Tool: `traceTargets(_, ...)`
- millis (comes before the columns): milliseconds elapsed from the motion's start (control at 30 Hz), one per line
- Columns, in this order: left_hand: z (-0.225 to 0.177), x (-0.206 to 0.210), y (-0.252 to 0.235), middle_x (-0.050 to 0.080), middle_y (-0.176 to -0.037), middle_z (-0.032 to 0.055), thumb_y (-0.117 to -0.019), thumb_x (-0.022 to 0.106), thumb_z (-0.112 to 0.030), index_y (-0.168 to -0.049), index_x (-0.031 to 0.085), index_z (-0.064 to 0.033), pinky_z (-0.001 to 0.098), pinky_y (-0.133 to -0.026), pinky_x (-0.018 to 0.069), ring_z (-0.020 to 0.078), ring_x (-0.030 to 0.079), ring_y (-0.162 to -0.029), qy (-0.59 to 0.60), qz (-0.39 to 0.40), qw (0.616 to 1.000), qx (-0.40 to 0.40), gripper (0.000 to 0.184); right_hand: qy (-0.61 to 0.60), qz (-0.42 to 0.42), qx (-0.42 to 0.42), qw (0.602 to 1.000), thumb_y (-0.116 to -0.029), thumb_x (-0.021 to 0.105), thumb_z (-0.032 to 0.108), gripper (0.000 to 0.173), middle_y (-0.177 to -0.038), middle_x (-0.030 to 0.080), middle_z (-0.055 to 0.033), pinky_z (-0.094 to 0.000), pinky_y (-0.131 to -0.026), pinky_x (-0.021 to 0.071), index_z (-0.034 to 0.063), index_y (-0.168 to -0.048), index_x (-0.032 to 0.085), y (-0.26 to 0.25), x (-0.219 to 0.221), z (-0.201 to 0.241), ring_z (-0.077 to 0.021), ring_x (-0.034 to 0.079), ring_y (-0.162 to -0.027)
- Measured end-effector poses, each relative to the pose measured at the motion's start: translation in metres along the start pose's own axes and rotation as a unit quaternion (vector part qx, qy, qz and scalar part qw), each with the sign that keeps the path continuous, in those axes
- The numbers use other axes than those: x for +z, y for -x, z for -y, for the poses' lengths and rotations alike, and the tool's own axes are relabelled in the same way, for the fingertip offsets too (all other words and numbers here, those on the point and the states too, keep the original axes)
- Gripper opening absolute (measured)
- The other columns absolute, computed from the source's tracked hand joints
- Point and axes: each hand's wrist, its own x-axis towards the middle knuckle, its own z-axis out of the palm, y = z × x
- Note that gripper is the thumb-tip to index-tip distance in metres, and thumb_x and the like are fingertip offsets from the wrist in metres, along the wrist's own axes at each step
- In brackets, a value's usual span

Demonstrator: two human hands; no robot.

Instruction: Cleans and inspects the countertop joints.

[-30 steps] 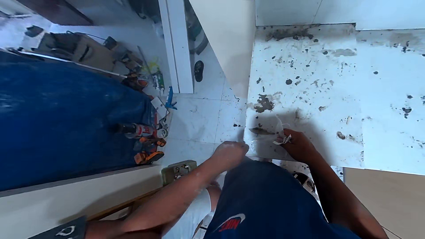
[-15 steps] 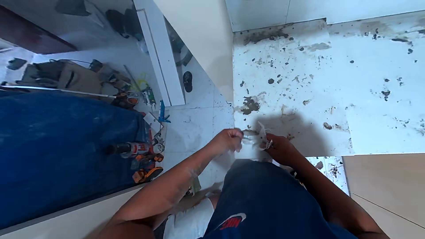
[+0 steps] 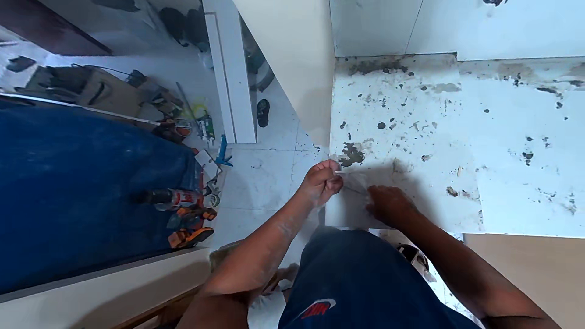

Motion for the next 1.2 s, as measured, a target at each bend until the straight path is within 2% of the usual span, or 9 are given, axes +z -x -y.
traceTargets(200,0.008,0.032,-0.031,0.059,-0.063,-0.0057,-0.0845,0.06,-0.016,-0.078,0.06,-0.0219,0.0192,-0.047,0.0446,0.0028,0.053,-0.049,-0.034,0.101,0.994,0.019,0.009,-0.158,-0.083,0.032,0.983,-0.0905,0.074,0.054,0.071,-0.103,0.071,-0.021,-0.0609,-0.09,0.0531,0.0037,-0.137,0.055,-0.017,-0.007,0.007,-0.0401,0.069,-0.099)
traceTargets(367,0.01,0.05,-0.027,0.058,-0.07,-0.0093,-0.0831,0.061,-0.01,-0.085,0.059,-0.0113,0.0217,-0.059,0.0499,0.0005,0.056,-0.06,-0.257,0.193,0.947,0.025,0.003,-0.245,-0.222,-0.025,0.943,-0.0979,0.061,0.016,0.027,-0.106,0.073,-0.0225,-0.0555,-0.096,0.0522,-0.0044,-0.111,0.072,-0.016,0.02,-0.004,-0.0354,0.07,-0.106)
traceTargets(467,0.014,0.047,-0.004,0.056,-0.069,-0.0086,-0.0952,0.055,-0.014,-0.089,0.055,-0.01,0.0205,-0.058,0.0497,0.0016,0.055,-0.059,-0.267,0.086,0.959,-0.021,0.007,-0.344,-0.316,-0.043,0.883,-0.0985,0.054,0.013,0.026,-0.095,0.074,-0.0162,-0.0447,-0.088,0.0556,-0.0045,-0.104,0.073,-0.018,0.042,-0.009,-0.0222,0.071,-0.093)
traceTargets(567,0.005,0.025,-0.005,0.056,-0.072,0.0038,-0.1106,0.043,-0.036,-0.105,0.062,0.0019,0.0321,-0.063,0.0529,0.0139,0.058,-0.061,-0.37,-0.088,0.915,-0.133,0.043,-0.401,-0.347,-0.037,0.847,-0.1005,0.06,0.016,0.025,-0.093,0.074,-0.0103,-0.0309,-0.086,0.056,-0.0037,-0.102,0.075,-0.016,0.048,-0.003,-0.0091,0.069,-0.088)
traceTargets(700,-0.015,0.001,-0.045,0.062,-0.07,0.0049,-0.1072,0.038,-0.058,-0.1,0.067,-0.001,0.0332,-0.062,0.0542,0.0151,0.061,-0.059,-0.443,-0.146,0.846,-0.259,0.064,-0.422,-0.358,-0.085,0.829,-0.0992,0.062,0.018,0.024,-0.085,0.074,-0.0035,-0.0185,-0.081,0.0561,-0.0028,-0.096,0.074,-0.016,0.061,-0.004,0.0026,0.067,-0.081)
traceTargets(933,-0.015,0.001,-0.082,0.051,-0.065,0.0025,-0.1083,0.05,-0.028,-0.087,0.059,-0.0045,0.0279,-0.054,0.0467,0.0116,0.05,-0.052,-0.437,-0.118,0.868,-0.202,0.033,-0.387,-0.4,-0.118,0.822,-0.0973,0.062,0.019,0.026,-0.076,0.07,-0.0043,-0.0181,-0.071,0.0549,-0.0037,-0.089,0.072,-0.013,0.06,-0.01,0.0012,0.064,-0.072)
traceTargets(1033,-0.01,0.007,-0.085,0.051,-0.063,0.0019,-0.1094,0.048,-0.025,-0.087,0.057,-0.0049,0.026,-0.053,0.0467,0.0104,0.05,-0.051,-0.418,-0.085,0.889,-0.167,0.032,-0.398,-0.396,-0.053,0.825,-0.0966,0.063,0.018,0.026,-0.079,0.072,-0.0072,-0.0214,-0.074,0.0551,-0.0051,-0.092,0.074,-0.002,0.056,-0.006,-0.0016,0.066,-0.074)
traceTargets(1133,-0.007,0.011,-0.088,0.051,-0.061,0.0022,-0.1099,0.048,-0.024,-0.085,0.055,-0.0038,0.0255,-0.053,0.0474,0.0103,0.051,-0.049,-0.405,-0.039,0.905,-0.129,0.033,-0.496,-0.382,0.014,0.78,-0.1003,0.059,0.013,0.021,-0.087,0.072,-0.0008,-0.018,-0.081,0.055,-0.0042,-0.102,0.071,0.005,0.049,-0.003,0.0032,0.065,-0.081)
traceTargets(1200,-0.006,0.012,-0.091,0.051,-0.06,0.0013,-0.1098,0.048,-0.023,-0.085,0.056,-0.0036,0.0249,-0.053,0.0474,0.0096,0.051,-0.049,-0.407,0.003,0.907,-0.108,0.032,-0.548,-0.363,0.073,0.75,-0.1039,0.053,0.015,0.024,-0.08,0.067,0.0023,-0.0231,-0.073,0.0542,-0.0021,-0.102,0.07,0.003,0.037,-0.005,-0.0005,0.062,-0.072)
